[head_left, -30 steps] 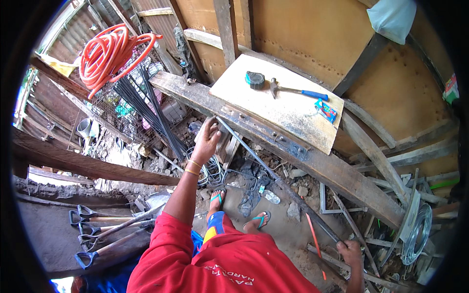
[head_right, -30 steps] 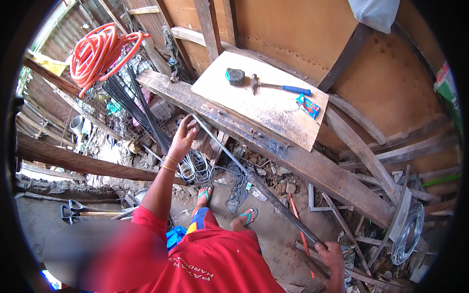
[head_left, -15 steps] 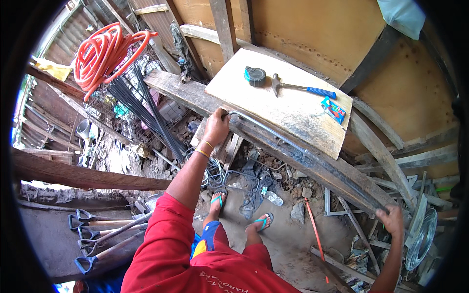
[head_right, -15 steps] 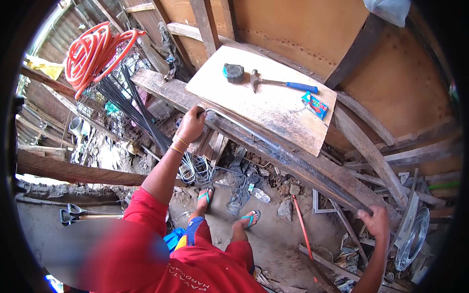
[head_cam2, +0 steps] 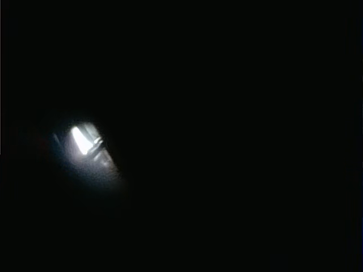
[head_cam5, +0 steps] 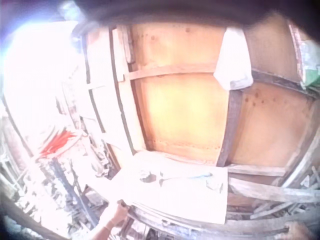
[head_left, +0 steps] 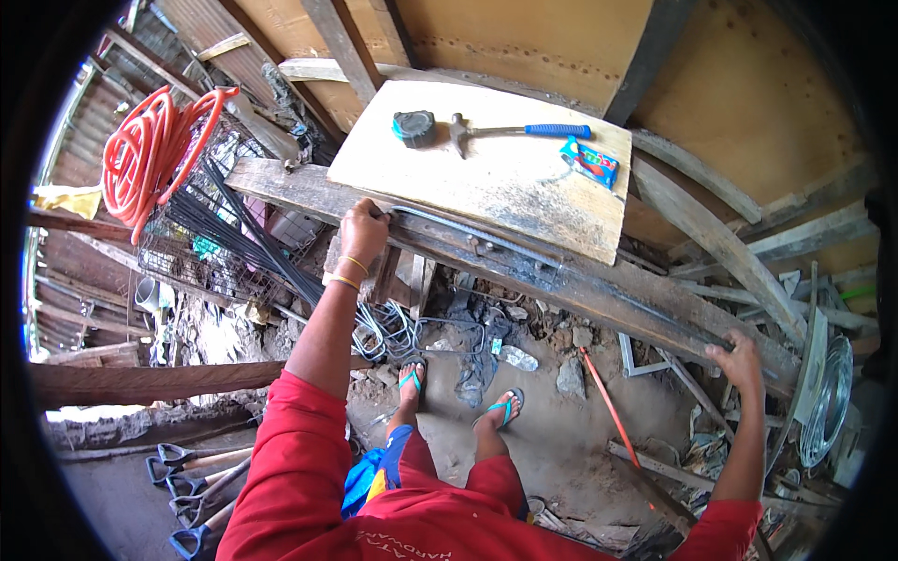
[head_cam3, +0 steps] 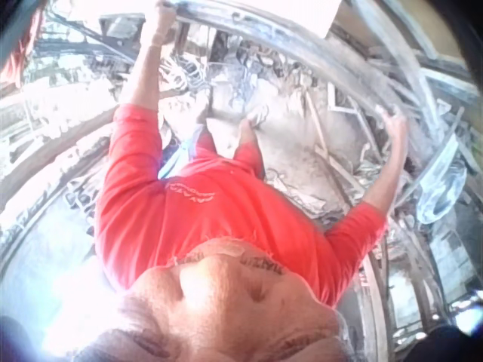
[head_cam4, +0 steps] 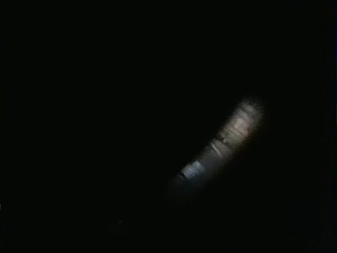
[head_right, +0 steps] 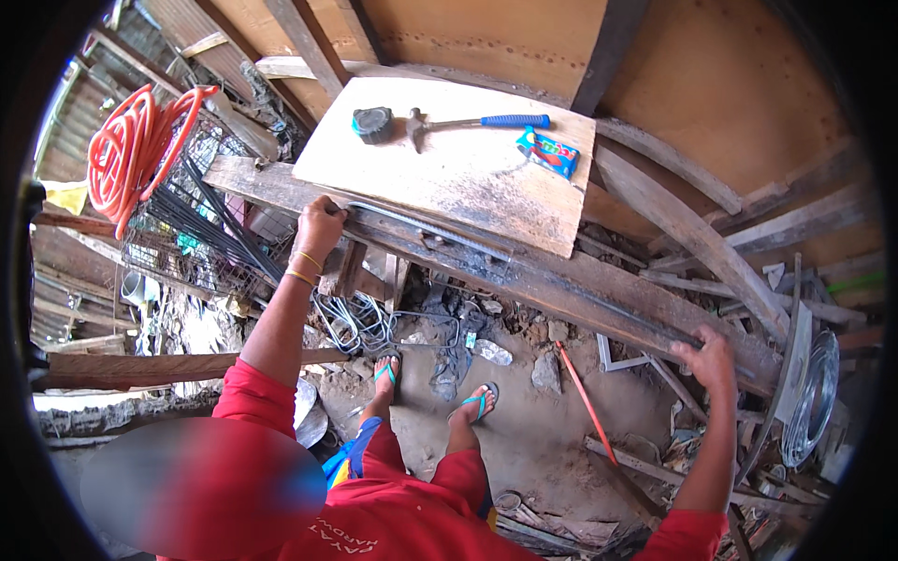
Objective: The person measures a concrete pillar with a tape measure, then bends several metal rods into U-shapes using a wooden beam as a lever. The bent rods are placed on the floor.
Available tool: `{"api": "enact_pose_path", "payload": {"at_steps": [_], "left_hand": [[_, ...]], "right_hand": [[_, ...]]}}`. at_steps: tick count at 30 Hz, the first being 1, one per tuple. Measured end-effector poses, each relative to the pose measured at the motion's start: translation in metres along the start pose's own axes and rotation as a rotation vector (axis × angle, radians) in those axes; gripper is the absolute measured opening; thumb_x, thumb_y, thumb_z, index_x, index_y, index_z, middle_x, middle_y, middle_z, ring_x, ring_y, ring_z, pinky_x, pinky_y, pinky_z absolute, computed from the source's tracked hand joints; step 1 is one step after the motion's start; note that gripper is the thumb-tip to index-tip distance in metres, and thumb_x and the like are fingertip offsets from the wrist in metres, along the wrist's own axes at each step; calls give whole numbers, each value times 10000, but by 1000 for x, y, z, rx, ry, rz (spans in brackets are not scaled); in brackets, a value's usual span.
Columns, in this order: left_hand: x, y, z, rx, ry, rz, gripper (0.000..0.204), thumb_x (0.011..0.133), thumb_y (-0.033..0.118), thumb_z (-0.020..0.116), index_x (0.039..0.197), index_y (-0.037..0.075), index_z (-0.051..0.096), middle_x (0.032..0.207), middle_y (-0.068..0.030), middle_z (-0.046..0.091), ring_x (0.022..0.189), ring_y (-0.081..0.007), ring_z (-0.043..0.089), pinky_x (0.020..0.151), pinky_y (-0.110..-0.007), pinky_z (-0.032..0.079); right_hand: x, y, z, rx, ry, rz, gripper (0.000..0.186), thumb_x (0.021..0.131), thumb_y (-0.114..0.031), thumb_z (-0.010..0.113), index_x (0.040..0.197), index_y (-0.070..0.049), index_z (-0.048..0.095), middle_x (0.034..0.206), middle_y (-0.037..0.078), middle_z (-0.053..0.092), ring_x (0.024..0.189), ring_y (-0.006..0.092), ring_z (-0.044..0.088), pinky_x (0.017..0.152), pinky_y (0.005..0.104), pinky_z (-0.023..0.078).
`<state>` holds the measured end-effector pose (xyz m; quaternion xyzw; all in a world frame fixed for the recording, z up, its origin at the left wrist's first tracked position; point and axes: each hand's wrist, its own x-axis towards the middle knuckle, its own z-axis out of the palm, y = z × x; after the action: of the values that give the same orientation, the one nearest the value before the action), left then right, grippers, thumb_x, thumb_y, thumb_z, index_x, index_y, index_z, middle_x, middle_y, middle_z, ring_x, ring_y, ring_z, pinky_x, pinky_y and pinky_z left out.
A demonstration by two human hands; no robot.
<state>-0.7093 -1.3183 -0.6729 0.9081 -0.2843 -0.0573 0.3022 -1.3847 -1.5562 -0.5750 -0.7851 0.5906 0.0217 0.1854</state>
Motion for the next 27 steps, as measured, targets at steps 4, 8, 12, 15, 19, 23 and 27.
{"api": "enact_pose_path", "payload": {"at_steps": [4,8,12,15,19,23,27], "left_hand": [[6,-11,0,-105,-48,-3,171,835,143,768,860,-13,702,669,-68,669,586,-145,630,575,-331,515],[7,-19,7,-213,-69,-70,168,850,138,762,835,-12,688,640,-39,639,539,-120,590,520,-304,483],[6,-21,10,-158,-53,-146,244,809,216,790,906,-2,740,823,-170,748,771,-263,723,753,-390,549],[7,-22,8,-180,-66,-140,253,808,212,788,906,-16,740,807,-165,746,750,-241,717,730,-378,548],[8,-22,10,-293,-59,-82,138,862,122,750,859,-3,693,633,-4,608,508,-83,526,458,-269,418],[7,-19,10,-261,-65,-76,145,866,125,750,862,-5,686,630,-11,604,509,-86,528,454,-273,418],[4,-12,5,-244,-98,-95,167,870,140,753,881,-12,686,626,-12,598,510,-92,532,448,-274,421]], "right_hand": [[18,12,15,51,13,-35,542,718,-364,867,1054,24,693,989,239,730,945,396,701,843,446,532],[22,18,28,71,68,-60,505,721,-321,869,1041,23,683,1004,227,725,945,379,694,842,441,531],[12,17,33,51,154,-185,468,720,-285,872,988,31,654,963,206,699,893,375,673,807,435,528],[1,12,29,90,230,-242,427,714,-238,866,950,33,636,925,193,667,846,383,646,778,441,520],[-3,5,24,218,146,-152,377,703,-174,853,938,22,632,893,175,638,828,382,617,787,458,504],[8,-1,43,46,252,-379,363,719,-167,848,955,10,636,1002,153,635,949,363,601,851,455,486],[7,7,59,8,347,-403,360,753,-186,830,1027,-28,657,1169,145,611,1094,369,568,928,469,463]]}}
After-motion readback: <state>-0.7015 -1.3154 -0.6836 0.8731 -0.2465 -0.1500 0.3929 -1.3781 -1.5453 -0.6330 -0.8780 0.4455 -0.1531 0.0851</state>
